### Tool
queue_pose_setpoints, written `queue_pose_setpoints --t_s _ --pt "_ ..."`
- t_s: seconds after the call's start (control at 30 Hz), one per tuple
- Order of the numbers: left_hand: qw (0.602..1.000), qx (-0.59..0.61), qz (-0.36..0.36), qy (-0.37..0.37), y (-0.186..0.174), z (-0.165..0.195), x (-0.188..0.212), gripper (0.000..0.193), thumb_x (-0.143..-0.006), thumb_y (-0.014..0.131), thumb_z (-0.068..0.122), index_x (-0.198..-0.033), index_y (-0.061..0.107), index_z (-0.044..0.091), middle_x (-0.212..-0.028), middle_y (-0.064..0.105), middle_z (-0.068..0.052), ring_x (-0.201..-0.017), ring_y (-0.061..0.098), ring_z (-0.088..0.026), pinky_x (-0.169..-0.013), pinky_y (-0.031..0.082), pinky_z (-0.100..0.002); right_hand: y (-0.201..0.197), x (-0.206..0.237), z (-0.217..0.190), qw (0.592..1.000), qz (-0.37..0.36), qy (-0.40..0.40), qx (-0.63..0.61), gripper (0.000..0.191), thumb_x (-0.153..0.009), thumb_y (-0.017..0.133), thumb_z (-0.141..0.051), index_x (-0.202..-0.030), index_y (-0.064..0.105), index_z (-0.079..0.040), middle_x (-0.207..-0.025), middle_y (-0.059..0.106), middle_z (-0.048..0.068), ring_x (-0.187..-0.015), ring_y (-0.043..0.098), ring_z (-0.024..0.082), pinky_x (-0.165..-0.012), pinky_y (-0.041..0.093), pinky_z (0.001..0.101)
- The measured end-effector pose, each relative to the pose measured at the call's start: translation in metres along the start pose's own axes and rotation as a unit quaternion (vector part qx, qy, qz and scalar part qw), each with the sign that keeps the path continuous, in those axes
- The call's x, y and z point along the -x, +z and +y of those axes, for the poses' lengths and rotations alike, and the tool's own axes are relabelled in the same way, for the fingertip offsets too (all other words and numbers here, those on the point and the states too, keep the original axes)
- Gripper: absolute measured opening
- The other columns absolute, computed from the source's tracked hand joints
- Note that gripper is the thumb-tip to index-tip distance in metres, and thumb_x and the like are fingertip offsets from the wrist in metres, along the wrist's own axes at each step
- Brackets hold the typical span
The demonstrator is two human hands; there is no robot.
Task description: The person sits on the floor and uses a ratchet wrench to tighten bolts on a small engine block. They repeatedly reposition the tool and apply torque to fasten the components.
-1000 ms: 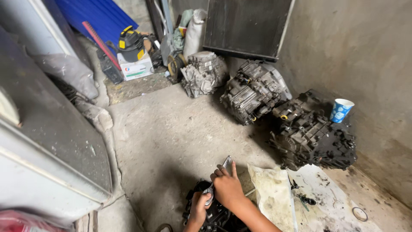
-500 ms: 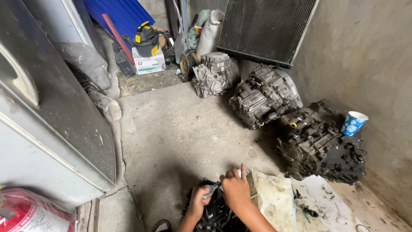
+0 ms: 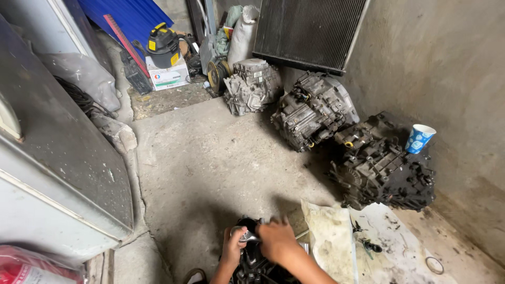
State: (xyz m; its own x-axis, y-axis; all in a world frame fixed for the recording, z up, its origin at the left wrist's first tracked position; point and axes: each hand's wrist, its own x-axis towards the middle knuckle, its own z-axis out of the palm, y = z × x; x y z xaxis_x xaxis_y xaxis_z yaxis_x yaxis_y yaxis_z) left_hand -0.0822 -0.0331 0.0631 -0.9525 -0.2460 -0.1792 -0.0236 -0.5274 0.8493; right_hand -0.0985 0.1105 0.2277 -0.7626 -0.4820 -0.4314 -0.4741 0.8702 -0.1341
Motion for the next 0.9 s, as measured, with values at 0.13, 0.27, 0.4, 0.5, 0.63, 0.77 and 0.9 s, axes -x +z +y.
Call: queue_pose_setpoints --t_s 0.13,0.27,0.4,0.5,0.63,0.77,0.9 --pt "0.981 -0.115 -0.151 0.04 -0.005 -0.005 0.014 0.035 -0.087 0.07 0.024 -0.064 0.052 0.006 -0.059 0.045 -0.001 -0.053 0.04 -0.01 -0.051 0.03 -0.029 -0.001 -0.018 0.015 0.965 0.252 -0.054 0.049 0.03 -0.075 0.071 -0.007 -0.104 0.074 -0.004 -0.125 0.067 0.02 -0.141 0.041 0.038 -0.121 0.01 0.0606" --pt "0.985 -0.123 -0.076 0.094 0.001 -0.002 0.011 0.032 -0.086 0.061 0.03 -0.067 0.068 0.005 -0.056 0.048 -0.001 -0.05 0.04 -0.009 -0.048 0.029 -0.029 0.029 -0.015 -0.003 0.977 0.161 -0.055 0.126 0.026 -0.09 0.065 -0.013 -0.109 0.072 0.003 -0.119 0.069 0.023 -0.125 0.059 0.04 -0.125 0.016 0.0623" --pt "0.983 -0.095 -0.011 0.157 0.01 0.002 0.001 0.023 -0.087 0.069 0.026 -0.078 0.061 0.006 -0.079 0.058 0.002 -0.07 0.052 -0.009 -0.059 0.039 -0.027 0.057 0.005 -0.025 0.995 -0.021 -0.059 0.072 0.028 -0.093 0.07 -0.017 -0.114 0.07 0.002 -0.12 0.068 0.02 -0.11 0.069 0.037 -0.098 0.052 0.0523" --pt "1.0 0.028 -0.003 0.011 0.006 0.003 0.0 0.028 -0.087 0.07 0.025 -0.073 0.056 0.005 -0.067 0.051 -0.001 -0.059 0.048 -0.012 -0.053 0.037 -0.032 0.048 0.008 -0.025 0.998 -0.051 -0.045 -0.001 0.037 -0.093 0.073 -0.027 -0.117 0.067 0.0 -0.12 0.067 0.021 -0.114 0.067 0.037 -0.099 0.053 0.0514" --pt "0.998 -0.022 -0.058 0.03 -0.002 -0.003 0.008 0.029 -0.089 0.064 0.028 -0.075 0.059 0.003 -0.066 0.054 -0.004 -0.059 0.052 -0.013 -0.054 0.038 -0.031 0.017 -0.004 -0.003 0.997 0.051 -0.055 0.031 0.026 -0.085 0.07 -0.018 -0.11 0.072 -0.011 -0.114 0.07 0.014 -0.124 0.06 0.032 -0.117 0.031 0.0524" --pt "0.996 -0.079 -0.019 -0.026 0.004 -0.006 0.011 0.022 -0.085 0.069 0.025 -0.078 0.059 0.007 -0.07 0.052 0.0 -0.065 0.048 -0.011 -0.06 0.04 -0.032 0.017 -0.022 0.009 0.923 0.354 -0.15 0.023 0.027 -0.074 0.067 -0.013 -0.099 0.073 -0.006 -0.107 0.073 0.015 -0.131 0.054 0.032 -0.12 0.018 0.0548" --pt "0.994 -0.071 -0.04 0.077 0.012 0.007 0.006 0.039 -0.094 0.071 0.029 -0.074 0.055 0.0 -0.071 0.047 -0.003 -0.065 0.044 -0.014 -0.06 0.036 -0.032 0.052 -0.027 -0.003 0.964 0.221 -0.088 0.117 0.029 -0.089 0.062 -0.01 -0.114 0.068 0.003 -0.11 0.071 0.022 -0.113 0.064 0.036 -0.119 0.024 0.0608"
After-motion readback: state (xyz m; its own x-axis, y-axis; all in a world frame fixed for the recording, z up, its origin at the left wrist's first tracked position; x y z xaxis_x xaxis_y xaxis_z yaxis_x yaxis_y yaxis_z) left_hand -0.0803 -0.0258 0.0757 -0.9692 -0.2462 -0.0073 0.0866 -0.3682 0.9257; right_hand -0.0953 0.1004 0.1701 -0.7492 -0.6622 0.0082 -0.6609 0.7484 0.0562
